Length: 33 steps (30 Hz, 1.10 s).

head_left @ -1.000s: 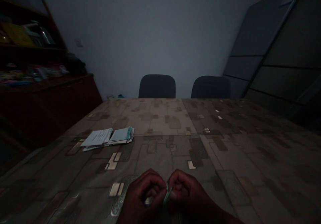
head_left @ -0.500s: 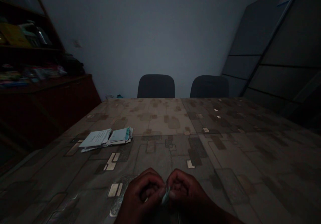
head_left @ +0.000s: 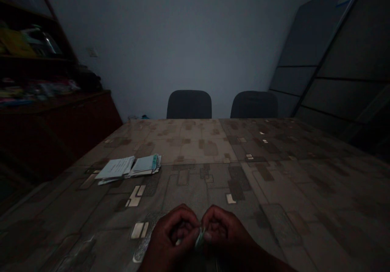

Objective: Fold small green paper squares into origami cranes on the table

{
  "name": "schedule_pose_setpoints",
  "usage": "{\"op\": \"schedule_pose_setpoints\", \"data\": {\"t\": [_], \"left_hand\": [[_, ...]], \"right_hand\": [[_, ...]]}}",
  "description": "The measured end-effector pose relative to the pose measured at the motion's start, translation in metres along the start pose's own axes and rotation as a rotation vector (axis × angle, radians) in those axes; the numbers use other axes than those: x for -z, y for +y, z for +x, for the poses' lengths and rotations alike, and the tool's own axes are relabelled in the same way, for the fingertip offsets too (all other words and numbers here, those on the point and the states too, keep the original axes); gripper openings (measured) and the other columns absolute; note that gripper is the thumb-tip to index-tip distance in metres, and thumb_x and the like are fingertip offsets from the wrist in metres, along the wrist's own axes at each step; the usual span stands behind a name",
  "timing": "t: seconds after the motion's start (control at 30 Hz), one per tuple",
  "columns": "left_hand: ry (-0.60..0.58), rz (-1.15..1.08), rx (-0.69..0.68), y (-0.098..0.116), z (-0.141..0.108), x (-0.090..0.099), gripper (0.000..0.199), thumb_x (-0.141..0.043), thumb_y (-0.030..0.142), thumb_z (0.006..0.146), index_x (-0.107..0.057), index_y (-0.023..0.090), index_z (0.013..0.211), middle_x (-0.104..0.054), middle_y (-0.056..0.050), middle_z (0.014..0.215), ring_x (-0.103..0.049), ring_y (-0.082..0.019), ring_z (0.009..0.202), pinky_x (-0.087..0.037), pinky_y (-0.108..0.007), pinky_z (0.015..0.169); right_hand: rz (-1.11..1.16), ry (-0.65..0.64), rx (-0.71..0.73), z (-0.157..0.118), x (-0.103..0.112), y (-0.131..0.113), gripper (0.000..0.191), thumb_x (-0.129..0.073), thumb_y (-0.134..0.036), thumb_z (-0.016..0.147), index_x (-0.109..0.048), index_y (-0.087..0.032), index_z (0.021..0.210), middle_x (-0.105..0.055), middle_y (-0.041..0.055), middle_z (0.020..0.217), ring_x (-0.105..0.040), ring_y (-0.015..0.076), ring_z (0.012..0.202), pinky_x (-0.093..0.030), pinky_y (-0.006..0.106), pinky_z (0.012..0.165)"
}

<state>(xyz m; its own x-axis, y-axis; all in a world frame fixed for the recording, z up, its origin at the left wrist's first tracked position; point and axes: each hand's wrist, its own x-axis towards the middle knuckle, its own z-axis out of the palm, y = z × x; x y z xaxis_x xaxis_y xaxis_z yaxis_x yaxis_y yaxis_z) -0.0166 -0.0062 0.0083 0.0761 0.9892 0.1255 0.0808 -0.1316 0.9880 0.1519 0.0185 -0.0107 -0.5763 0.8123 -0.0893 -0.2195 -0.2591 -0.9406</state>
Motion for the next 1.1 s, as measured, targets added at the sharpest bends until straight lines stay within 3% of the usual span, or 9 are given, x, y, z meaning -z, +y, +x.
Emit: {"op": "schedule_pose_setpoints", "data": {"t": [0.2,0.5,0.83,1.1], "left_hand": [[-0.001,0.133,-0.123,0.002,-0.001,0.0,0.01,-0.062,0.021,0.076,-0.063,0.021,0.066,-0.059,0.0,0.068,-0.057,-0.015,0.061,-0.043,-0.024,0.057],[-0.051,-0.124,0.045,-0.008,0.003,0.002,0.021,-0.068,0.035,0.078,-0.064,0.019,0.066,-0.055,0.002,0.067,-0.047,-0.013,0.06,-0.036,-0.022,0.054],[-0.138,-0.197,0.046,-0.015,0.005,0.006,0.024,-0.068,0.037,0.081,-0.063,0.018,0.068,-0.054,0.001,0.069,-0.049,-0.014,0.064,-0.038,-0.025,0.059],[-0.141,-0.301,0.034,-0.024,0.009,0.004,0.025,-0.076,0.04,0.073,-0.065,0.018,0.067,-0.057,0.0,0.07,-0.05,-0.014,0.064,-0.036,-0.025,0.057]], "right_hand": [[-0.037,0.025,-0.007,-0.003,-0.004,-0.005,0.039,-0.076,-0.049,0.067,-0.056,-0.018,0.079,-0.054,-0.0031,0.065,-0.046,0.0101,0.057,-0.034,0.022,0.054],[-0.064,0.024,0.039,-0.001,-0.002,-0.003,0.042,-0.074,-0.053,0.068,-0.056,-0.017,0.078,-0.054,-0.0041,0.063,-0.048,0.0095,0.054,-0.034,0.021,0.052],[-0.073,0.037,0.063,-0.001,-0.002,-0.003,0.042,-0.074,-0.053,0.069,-0.057,-0.016,0.08,-0.054,-0.0037,0.062,-0.048,0.0094,0.055,-0.035,0.02,0.052],[-0.039,0.041,0.036,0.0,-0.001,0.003,0.042,-0.076,-0.052,0.067,-0.057,-0.016,0.078,-0.056,-0.0015,0.065,-0.05,0.0098,0.055,-0.039,0.022,0.054]]}}
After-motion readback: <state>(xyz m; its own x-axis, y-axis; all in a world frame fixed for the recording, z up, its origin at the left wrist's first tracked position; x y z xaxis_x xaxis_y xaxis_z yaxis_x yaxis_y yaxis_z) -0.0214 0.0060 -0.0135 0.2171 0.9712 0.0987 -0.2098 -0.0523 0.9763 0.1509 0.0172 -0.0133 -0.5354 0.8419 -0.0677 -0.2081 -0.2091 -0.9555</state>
